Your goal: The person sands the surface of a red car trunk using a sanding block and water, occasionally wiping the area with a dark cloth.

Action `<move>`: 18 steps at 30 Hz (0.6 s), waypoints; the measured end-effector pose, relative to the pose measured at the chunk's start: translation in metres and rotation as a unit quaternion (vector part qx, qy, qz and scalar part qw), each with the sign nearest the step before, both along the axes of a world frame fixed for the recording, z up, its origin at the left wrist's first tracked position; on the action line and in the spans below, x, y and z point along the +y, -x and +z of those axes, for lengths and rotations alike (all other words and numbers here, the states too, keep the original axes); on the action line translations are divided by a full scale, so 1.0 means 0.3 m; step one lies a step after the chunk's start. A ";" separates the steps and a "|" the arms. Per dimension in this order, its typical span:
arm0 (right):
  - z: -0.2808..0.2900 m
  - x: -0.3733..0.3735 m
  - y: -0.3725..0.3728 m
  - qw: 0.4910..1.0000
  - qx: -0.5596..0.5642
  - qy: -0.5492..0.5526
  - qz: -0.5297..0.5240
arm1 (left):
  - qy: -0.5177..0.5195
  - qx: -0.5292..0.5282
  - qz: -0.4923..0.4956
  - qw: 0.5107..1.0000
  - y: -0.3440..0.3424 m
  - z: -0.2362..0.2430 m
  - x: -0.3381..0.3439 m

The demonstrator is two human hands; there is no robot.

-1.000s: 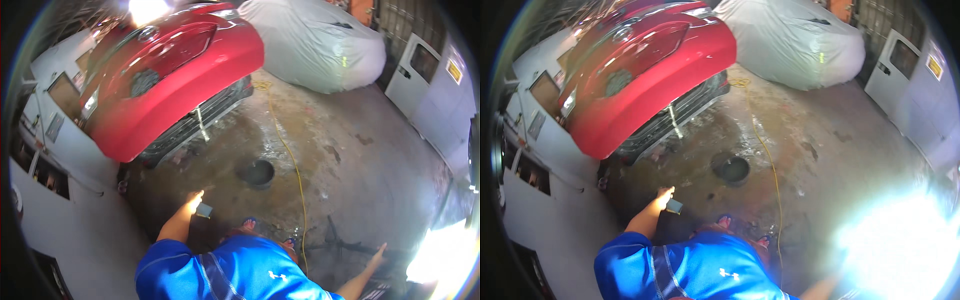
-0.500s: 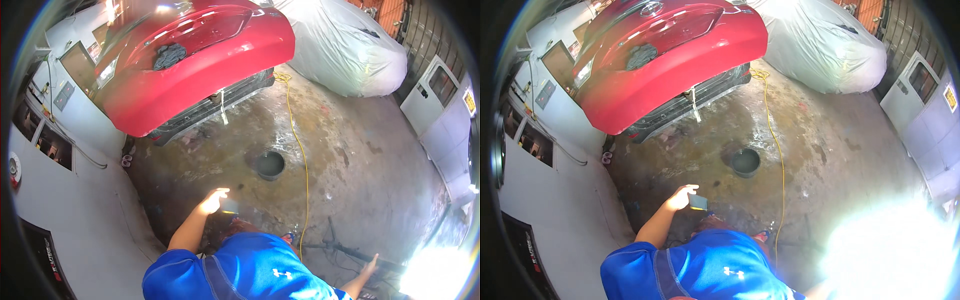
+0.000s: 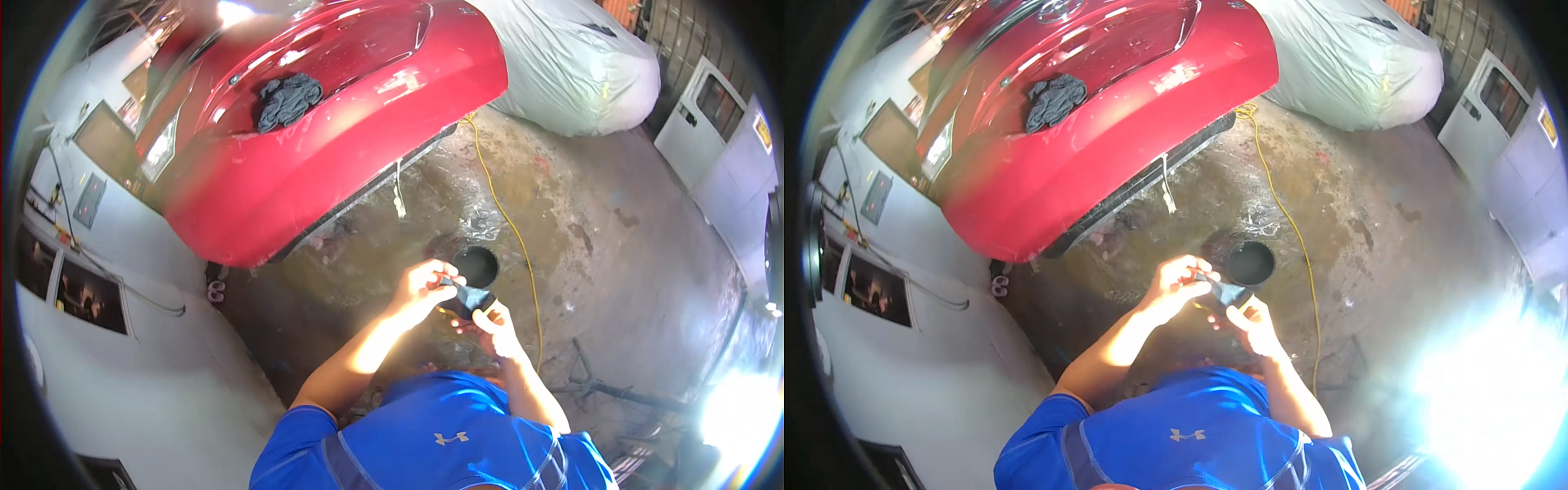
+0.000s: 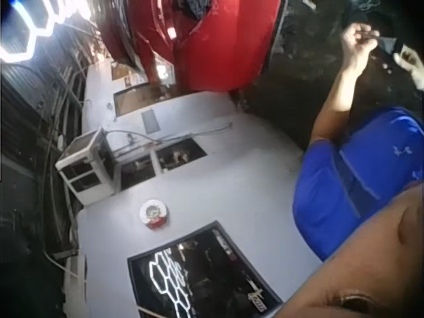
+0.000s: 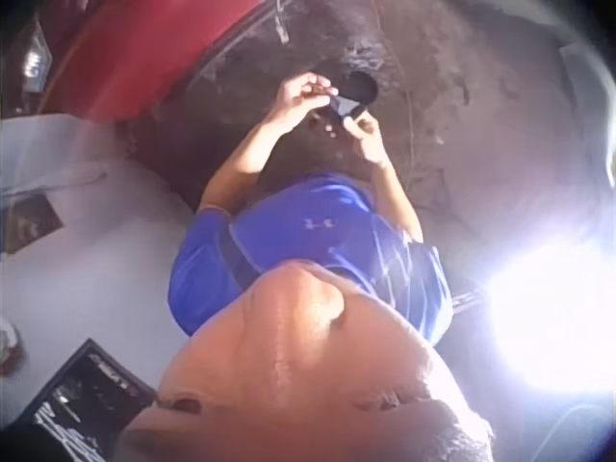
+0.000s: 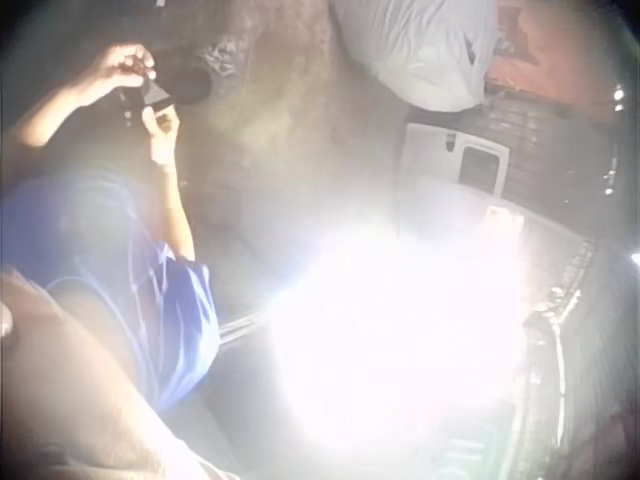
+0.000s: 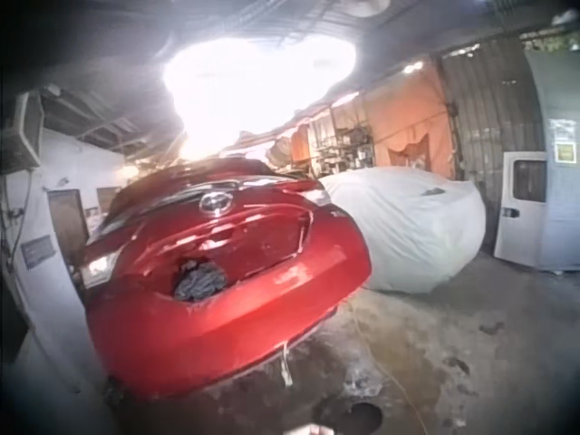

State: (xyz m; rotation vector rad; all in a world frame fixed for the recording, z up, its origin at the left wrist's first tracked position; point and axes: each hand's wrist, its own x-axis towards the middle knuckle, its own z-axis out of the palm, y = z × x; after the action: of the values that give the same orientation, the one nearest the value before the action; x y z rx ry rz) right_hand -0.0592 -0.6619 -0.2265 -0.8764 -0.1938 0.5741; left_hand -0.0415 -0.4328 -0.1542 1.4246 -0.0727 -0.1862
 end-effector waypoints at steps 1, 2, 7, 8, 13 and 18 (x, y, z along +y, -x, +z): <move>0.058 0.039 -0.022 1.000 0.013 0.004 0.018 | -0.034 -0.022 0.022 0.999 -0.029 0.007 0.037; 0.069 0.060 -0.066 1.000 -0.005 0.007 0.020 | -0.037 -0.017 0.018 0.999 -0.068 0.035 0.056; 0.145 0.205 -0.240 0.996 0.066 -0.063 0.016 | -0.086 -0.024 -0.069 0.994 -0.241 0.153 0.180; 0.172 0.255 -0.262 0.988 0.130 -0.080 -0.014 | -0.120 -0.062 -0.078 0.988 -0.284 0.170 0.211; 0.201 0.399 -0.503 0.999 0.030 -0.016 0.023 | -0.608 -0.349 0.094 0.707 -0.511 0.466 0.525; 0.332 0.457 -0.942 0.895 -0.398 0.147 -0.141 | -0.740 -0.256 0.300 0.545 -0.727 0.626 0.946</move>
State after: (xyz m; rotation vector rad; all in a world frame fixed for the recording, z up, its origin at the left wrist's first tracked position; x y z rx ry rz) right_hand 0.2235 -0.5248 -0.1270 -1.3806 -0.7232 -0.0646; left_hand 0.1765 -0.1489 0.0337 3.0746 0.1575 1.0488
